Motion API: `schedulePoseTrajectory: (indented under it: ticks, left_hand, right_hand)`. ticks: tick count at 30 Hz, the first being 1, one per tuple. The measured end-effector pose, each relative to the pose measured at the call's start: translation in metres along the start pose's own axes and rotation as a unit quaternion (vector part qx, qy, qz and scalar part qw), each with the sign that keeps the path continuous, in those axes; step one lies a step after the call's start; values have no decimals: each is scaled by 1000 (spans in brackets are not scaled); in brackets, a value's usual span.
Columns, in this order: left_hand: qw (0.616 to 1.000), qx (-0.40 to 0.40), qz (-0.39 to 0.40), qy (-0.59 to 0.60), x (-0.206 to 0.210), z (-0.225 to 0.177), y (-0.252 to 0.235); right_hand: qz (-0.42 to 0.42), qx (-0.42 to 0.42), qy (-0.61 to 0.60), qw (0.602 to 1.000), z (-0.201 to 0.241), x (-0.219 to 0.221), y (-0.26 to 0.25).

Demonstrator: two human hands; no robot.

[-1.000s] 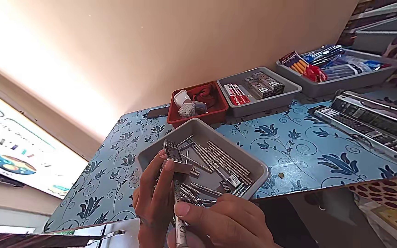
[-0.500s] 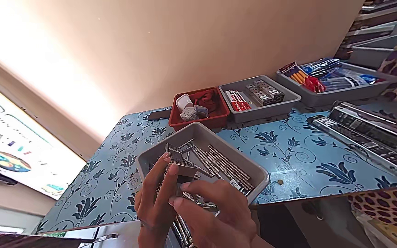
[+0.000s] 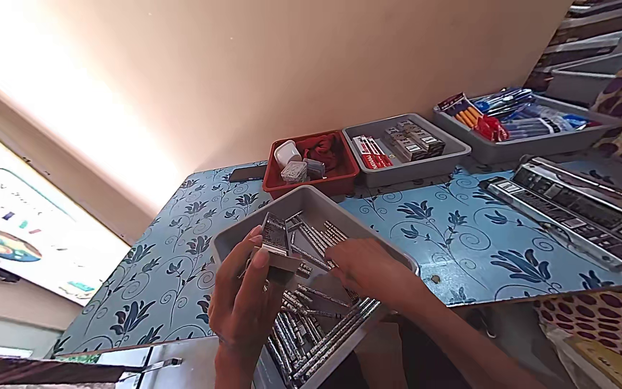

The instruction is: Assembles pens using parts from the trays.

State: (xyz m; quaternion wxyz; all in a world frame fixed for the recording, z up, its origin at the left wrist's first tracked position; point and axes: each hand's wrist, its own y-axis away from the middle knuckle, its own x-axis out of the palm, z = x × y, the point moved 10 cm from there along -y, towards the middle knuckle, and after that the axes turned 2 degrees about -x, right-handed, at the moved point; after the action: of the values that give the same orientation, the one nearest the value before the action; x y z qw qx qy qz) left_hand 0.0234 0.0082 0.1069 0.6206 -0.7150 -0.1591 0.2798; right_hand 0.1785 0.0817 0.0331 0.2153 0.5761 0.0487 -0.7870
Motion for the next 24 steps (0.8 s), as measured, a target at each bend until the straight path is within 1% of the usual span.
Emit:
schedulePoseTrajectory:
  ticks: [1, 2, 4, 8, 10, 13, 15, 17, 19, 24]
  left_hand:
    - [1000, -4, 1, 5, 0, 1, 0]
    - [1000, -6, 1, 9, 0, 1, 0]
    - [1000, -3, 5, 5, 1, -1, 0]
    - [1000, 3, 4, 1, 2, -1, 0]
    - [1000, 6, -1, 1, 2, -2, 0]
    - [1000, 7, 2, -2, 2, -4, 0]
    - [1000, 9, 5, -8, 1, -4, -1]
    - [1000, 13, 5, -12, 1, -3, -2]
    - [1000, 12, 1, -17, 3, -3, 0]
    - [1000, 18, 13, -10, 4, -3, -1]
  right_hand:
    - [65, 6, 17, 998, -2, 11, -10]
    - [100, 12, 36, 994, -2, 19, -17]
    - [126, 10, 78, 989, 1, 26, -25]
    - [130, -23, 115, 985, 6, 32, -27]
    - [120, -31, 115, 986, 6, 33, -30]
    - [131, -35, 118, 984, 8, 34, -38]
    - [109, -25, 112, 987, 10, 23, -37]
    - [55, -11, 105, 993, 10, 6, -33]
    - [36, -10, 84, 996, 6, 0, -29]
    - [120, -40, 78, 989, 8, 29, -42]
